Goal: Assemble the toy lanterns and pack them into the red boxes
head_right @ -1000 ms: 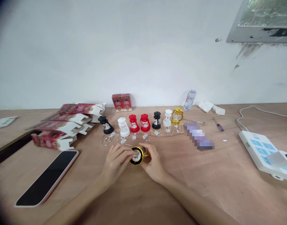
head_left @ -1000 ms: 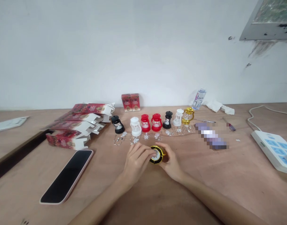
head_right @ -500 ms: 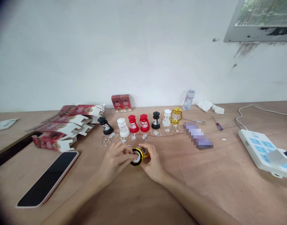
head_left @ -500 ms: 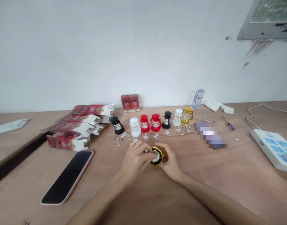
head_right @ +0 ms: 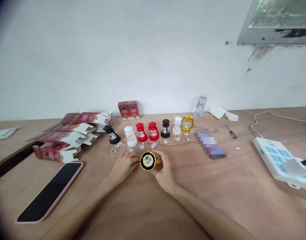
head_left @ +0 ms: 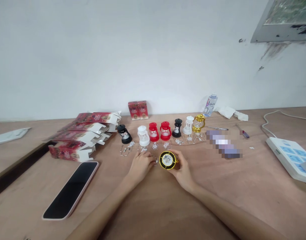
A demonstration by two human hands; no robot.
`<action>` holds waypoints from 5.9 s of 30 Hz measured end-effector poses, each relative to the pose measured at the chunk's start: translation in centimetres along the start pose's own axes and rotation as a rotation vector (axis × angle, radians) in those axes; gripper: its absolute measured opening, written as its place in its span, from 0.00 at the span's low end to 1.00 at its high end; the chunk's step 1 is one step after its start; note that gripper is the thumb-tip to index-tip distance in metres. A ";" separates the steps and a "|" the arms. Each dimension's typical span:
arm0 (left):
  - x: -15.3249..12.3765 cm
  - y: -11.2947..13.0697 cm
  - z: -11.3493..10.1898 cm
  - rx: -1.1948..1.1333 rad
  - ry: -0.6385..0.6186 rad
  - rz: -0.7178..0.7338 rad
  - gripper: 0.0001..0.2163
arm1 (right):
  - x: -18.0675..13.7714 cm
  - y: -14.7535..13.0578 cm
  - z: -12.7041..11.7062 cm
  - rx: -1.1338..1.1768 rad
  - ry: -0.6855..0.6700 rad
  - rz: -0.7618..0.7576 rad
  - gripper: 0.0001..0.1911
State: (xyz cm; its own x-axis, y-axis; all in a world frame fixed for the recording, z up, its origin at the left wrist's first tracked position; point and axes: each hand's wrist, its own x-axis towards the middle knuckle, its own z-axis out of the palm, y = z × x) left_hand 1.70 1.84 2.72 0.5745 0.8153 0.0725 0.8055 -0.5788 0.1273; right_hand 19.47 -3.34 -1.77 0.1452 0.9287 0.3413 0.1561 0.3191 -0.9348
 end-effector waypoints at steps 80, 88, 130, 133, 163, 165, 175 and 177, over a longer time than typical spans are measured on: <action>0.1 0.0 1.2 0.287 0.087 0.206 0.06 | 0.1 -0.4 0.1 -0.003 -0.001 -0.014 0.27; -0.2 0.0 1.7 0.348 0.180 0.192 0.09 | 0.1 -0.5 0.2 0.042 0.007 0.005 0.27; 0.3 4.3 -6.2 -0.233 0.334 0.356 0.05 | -0.1 -1.1 0.2 0.258 -0.090 -0.012 0.23; 0.5 4.4 -6.7 -0.220 0.280 0.333 0.05 | -0.2 -1.0 0.1 0.257 -0.102 -0.018 0.24; 2.1 4.2 -6.8 -1.046 -0.134 -0.030 0.06 | -0.4 -0.6 0.3 0.225 -0.121 0.024 0.26; 2.0 4.2 -7.0 -1.100 -0.179 -0.022 0.08 | -0.3 -0.7 0.3 0.224 -0.115 0.006 0.26; 1.5 5.0 -4.5 -1.257 -0.037 -0.011 0.16 | -0.4 0.2 0.3 0.146 -0.047 -0.069 0.26; 1.5 5.1 -3.7 -1.298 0.007 -0.032 0.17 | -0.5 0.1 0.2 0.147 -0.033 -0.066 0.26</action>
State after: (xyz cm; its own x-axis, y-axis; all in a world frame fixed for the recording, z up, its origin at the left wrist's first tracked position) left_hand 6.08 0.17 7.13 0.5538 0.8308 0.0566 0.0874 -0.1255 0.9882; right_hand 19.26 -3.71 -2.04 0.1071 0.9096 0.4014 0.0197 0.4017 -0.9156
